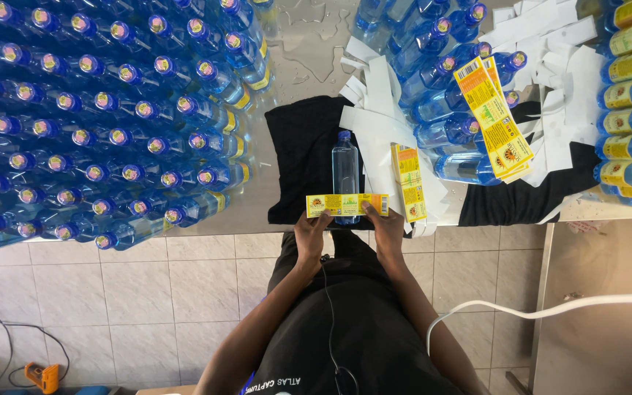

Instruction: The person repeatedly picks up a plastic water bottle, peels a yellow label from a sheet, and wraps it around the bottle. The labeled bottles are placed on a table next to stacks of other bottles.

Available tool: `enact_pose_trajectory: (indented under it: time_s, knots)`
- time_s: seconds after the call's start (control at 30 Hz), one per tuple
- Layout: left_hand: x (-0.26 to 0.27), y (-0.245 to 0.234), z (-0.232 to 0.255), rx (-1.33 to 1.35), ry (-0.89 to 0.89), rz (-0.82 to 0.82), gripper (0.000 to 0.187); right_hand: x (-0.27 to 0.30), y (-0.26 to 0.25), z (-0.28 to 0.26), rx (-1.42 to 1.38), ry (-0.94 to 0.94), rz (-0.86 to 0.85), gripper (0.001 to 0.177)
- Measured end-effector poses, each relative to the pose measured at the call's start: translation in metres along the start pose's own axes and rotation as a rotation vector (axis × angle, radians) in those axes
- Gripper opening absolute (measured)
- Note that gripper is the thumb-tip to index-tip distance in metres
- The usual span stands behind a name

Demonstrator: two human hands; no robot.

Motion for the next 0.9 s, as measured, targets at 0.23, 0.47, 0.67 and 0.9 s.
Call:
enact_pose_trajectory:
  time_s: [0.23, 0.47, 0.67, 0.9]
  knots:
    - [-0.013, 0.005, -0.014, -0.107, 0.006, 0.003, 0.035, 0.002, 0.003, -0.004, 0.04, -0.036, 0.031, 0.05]
    - [-0.03, 0.002, -0.034, -0.071, -0.074, 0.033, 0.029, -0.004, 0.007, 0.012, 0.009, -0.165, 0.108, 0.054]
    - [-0.026, 0.0, -0.002, 0.027, -0.161, 0.04, 0.027, 0.017, 0.02, -0.021, 0.448, -0.647, 0.179, 0.032]
    - [-0.042, -0.015, 0.009, 0.002, -0.23, -0.005, 0.026, 0.006, 0.059, -0.011, 0.39, -0.23, -0.106, 0.067]
Point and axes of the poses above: each hand's wrist, its own x-axis away from the middle knuckle, its own y-axis out of the palm, z = x × y, the point moved 9 cm from there along -x, towards the middle knuckle, and after that the axes turned 3 degrees about -z, right-handed, at the moved point
